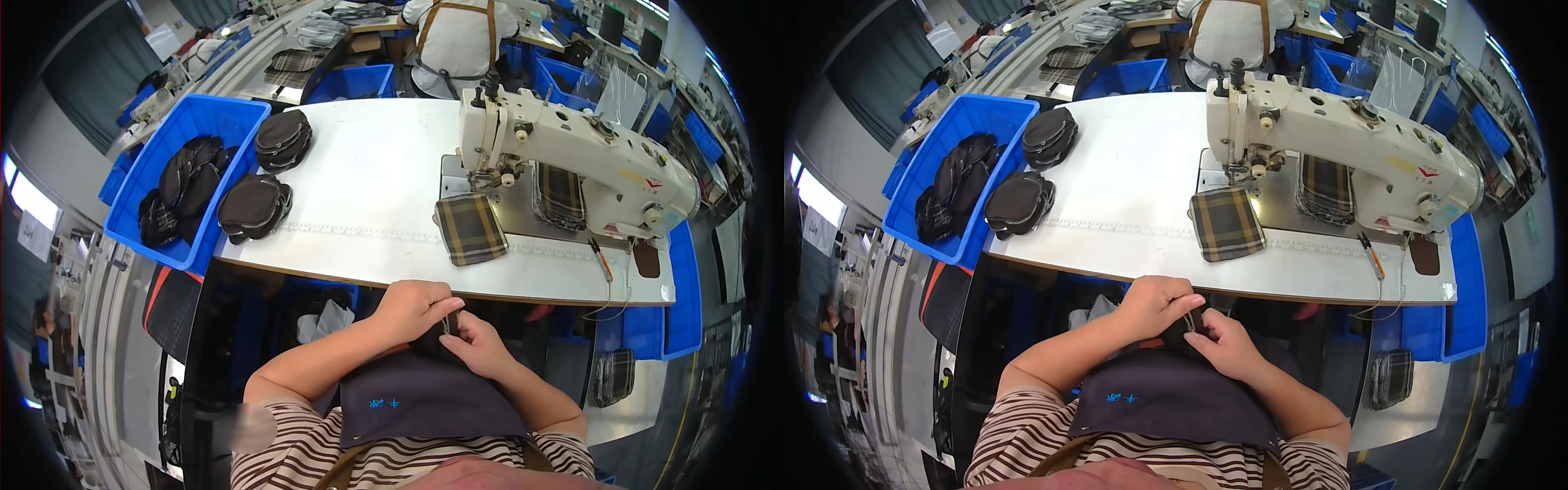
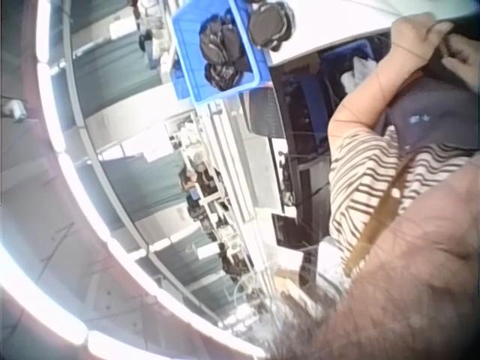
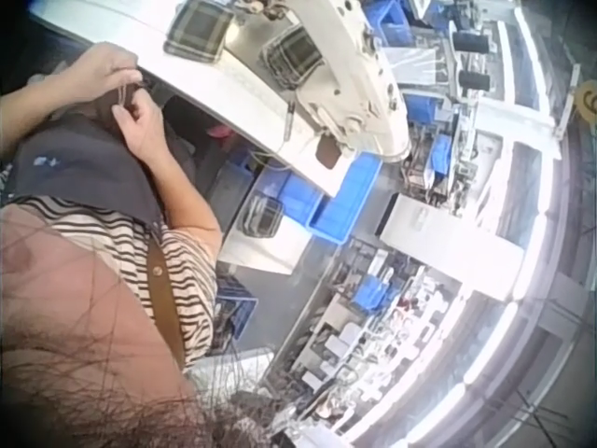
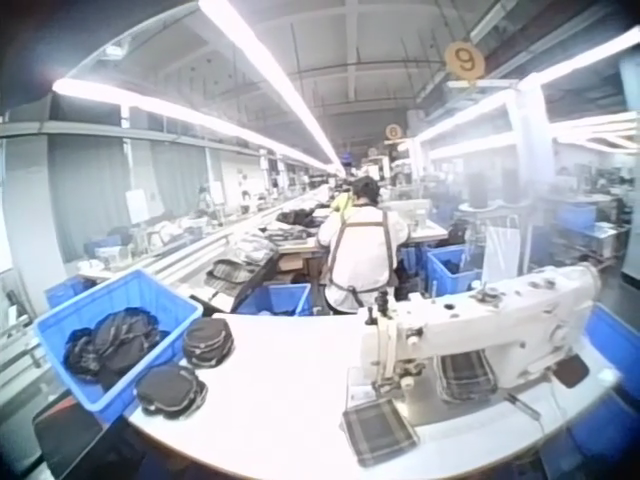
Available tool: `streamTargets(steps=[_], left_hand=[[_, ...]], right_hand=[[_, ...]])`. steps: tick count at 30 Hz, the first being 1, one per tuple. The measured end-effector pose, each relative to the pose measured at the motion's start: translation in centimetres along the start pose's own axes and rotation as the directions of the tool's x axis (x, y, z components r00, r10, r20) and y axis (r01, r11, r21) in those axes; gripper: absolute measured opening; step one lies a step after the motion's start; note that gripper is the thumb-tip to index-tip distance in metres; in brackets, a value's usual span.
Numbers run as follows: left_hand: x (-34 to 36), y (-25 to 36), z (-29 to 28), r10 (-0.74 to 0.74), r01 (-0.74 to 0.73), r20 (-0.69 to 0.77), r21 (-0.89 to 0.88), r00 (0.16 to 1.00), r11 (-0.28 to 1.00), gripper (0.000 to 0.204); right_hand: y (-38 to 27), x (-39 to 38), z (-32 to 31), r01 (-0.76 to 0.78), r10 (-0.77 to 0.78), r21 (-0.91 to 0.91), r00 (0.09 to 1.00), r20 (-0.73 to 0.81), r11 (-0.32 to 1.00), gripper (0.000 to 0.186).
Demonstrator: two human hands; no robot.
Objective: Sewing the edges of a small black leather pouch using an industrial sewing machine.
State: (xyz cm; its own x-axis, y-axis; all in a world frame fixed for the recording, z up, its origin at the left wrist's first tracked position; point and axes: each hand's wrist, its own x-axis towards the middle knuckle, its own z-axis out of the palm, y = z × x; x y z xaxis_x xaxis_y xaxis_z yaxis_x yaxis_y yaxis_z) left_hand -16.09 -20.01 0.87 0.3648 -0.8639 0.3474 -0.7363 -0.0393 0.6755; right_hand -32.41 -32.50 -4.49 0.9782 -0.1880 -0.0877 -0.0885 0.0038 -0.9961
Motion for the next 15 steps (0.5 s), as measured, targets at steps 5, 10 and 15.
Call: streamTargets(steps=[5, 10, 15], left_hand=[[1.4, -1.3, -3.0, -0.229, 0.317, 0.500, -0.099, 0.836, 0.943, 0.025], [1.6, -3.9, -5.1, -0.200, 0.438, 0.542, -0.356, 0.816, 0.826, 0.024], [3.1, -5.7, -7.6, -0.146, 0.469, 0.574, -0.468, 0.806, 0.749, 0.026]], right_hand=[[-1.8, 0.7, -1.8, 0.048, -0.055, -0.214, 0.998, -0.029, 0.976, 0.018], [-3.8, 5.9, -8.4, 0.378, -0.533, -0.800, 0.841, 0.087, 0.466, 0.019], [-2.4, 11.6, -12.8, 0.256, -0.500, -0.964, 0.846, 0.186, 0.073, 0.029]])
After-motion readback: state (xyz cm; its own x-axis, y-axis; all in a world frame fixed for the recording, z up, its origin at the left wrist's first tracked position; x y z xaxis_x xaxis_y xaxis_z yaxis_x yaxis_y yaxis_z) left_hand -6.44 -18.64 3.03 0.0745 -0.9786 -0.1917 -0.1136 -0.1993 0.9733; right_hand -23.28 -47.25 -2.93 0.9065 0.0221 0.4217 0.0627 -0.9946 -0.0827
